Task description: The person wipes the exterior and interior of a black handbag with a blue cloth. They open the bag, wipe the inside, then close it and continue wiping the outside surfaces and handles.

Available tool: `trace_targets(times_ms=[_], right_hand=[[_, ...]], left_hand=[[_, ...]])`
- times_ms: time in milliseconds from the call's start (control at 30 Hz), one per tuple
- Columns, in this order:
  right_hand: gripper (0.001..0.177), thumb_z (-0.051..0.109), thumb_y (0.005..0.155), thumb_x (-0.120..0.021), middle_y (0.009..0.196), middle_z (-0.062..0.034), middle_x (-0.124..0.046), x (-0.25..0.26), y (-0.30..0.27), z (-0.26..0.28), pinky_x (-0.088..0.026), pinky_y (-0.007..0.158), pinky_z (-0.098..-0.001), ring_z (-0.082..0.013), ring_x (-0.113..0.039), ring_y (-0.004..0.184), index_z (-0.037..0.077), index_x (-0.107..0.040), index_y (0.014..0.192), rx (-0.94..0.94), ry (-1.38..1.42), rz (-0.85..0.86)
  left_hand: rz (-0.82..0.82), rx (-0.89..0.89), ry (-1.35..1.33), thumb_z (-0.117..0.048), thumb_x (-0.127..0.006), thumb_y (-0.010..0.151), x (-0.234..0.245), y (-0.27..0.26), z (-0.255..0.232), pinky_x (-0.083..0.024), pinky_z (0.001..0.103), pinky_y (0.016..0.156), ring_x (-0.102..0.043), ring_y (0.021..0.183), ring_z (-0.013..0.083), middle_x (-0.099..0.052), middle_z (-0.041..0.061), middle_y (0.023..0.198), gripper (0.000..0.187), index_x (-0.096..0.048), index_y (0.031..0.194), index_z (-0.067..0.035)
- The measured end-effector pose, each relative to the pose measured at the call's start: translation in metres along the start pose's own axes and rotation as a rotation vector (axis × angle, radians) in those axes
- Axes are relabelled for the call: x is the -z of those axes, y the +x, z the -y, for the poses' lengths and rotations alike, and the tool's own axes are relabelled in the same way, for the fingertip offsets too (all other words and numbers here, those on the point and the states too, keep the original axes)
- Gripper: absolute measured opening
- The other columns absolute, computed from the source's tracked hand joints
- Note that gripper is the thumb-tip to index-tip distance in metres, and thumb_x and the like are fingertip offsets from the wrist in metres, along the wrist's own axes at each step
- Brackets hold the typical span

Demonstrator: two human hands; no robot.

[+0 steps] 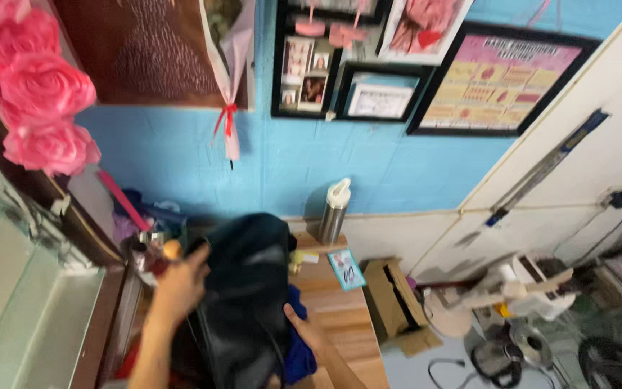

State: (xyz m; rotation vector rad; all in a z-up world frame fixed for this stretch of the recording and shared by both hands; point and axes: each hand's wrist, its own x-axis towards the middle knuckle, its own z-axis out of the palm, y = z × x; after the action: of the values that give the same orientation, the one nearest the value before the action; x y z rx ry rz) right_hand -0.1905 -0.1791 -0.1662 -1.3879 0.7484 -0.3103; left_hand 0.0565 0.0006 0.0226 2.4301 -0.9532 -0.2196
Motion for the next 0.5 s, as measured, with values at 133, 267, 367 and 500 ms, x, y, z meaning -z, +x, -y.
trace_targets(times_ms=[133, 267, 367, 500], right_hand=[[0.066, 0.053, 0.099, -0.056, 0.137, -0.0065, -0.067, -0.009, -0.027, -0.025, -0.044, 0.109, -0.0308, -0.0168, -0.059, 0.126, 0.003, -0.060, 0.141, -0.025, 0.115, 0.149], [0.071, 0.052, 0.098, -0.055, 0.152, -0.0007, -0.055, -0.023, -0.036, -0.009, -0.035, 0.118, -0.0297, -0.0120, -0.049, 0.140, 0.009, -0.043, 0.153, -0.078, 0.210, 0.205], [0.077, 0.055, 0.096, -0.056, 0.146, -0.0060, -0.061, -0.037, -0.032, 0.004, -0.046, 0.112, -0.0340, -0.0175, -0.059, 0.131, 0.007, -0.043, 0.154, -0.109, 0.472, 0.181], [0.071, 0.046, 0.092, -0.064, 0.123, -0.0210, -0.066, -0.041, -0.023, 0.004, -0.059, 0.087, -0.0461, -0.0325, -0.068, 0.104, 0.008, -0.046, 0.149, -0.258, 0.543, -0.206]], left_hand=[[-0.156, -0.207, -0.063, -0.023, -0.069, 0.090, 0.007, 0.029, 0.040, -0.055, 0.052, 0.083, -0.068, 0.099, 0.0449, -0.072, 0.023, 0.111, 0.043, -0.066, 0.133, -0.022], [-0.213, -0.243, -0.065, -0.024, -0.069, 0.093, 0.002, 0.048, 0.057, -0.055, 0.051, 0.085, -0.068, 0.101, 0.0451, -0.071, 0.025, 0.110, 0.043, -0.065, 0.136, -0.021], [-0.242, -0.233, 0.018, -0.024, -0.066, 0.095, -0.007, 0.049, 0.060, -0.055, 0.053, 0.085, -0.068, 0.100, 0.0450, -0.072, 0.025, 0.108, 0.045, -0.062, 0.140, -0.022], [-0.254, -0.240, 0.184, -0.028, -0.061, 0.098, -0.009, 0.049, 0.062, -0.056, 0.055, 0.072, -0.069, 0.090, 0.0473, -0.069, 0.027, 0.112, 0.044, -0.057, 0.143, -0.025]])
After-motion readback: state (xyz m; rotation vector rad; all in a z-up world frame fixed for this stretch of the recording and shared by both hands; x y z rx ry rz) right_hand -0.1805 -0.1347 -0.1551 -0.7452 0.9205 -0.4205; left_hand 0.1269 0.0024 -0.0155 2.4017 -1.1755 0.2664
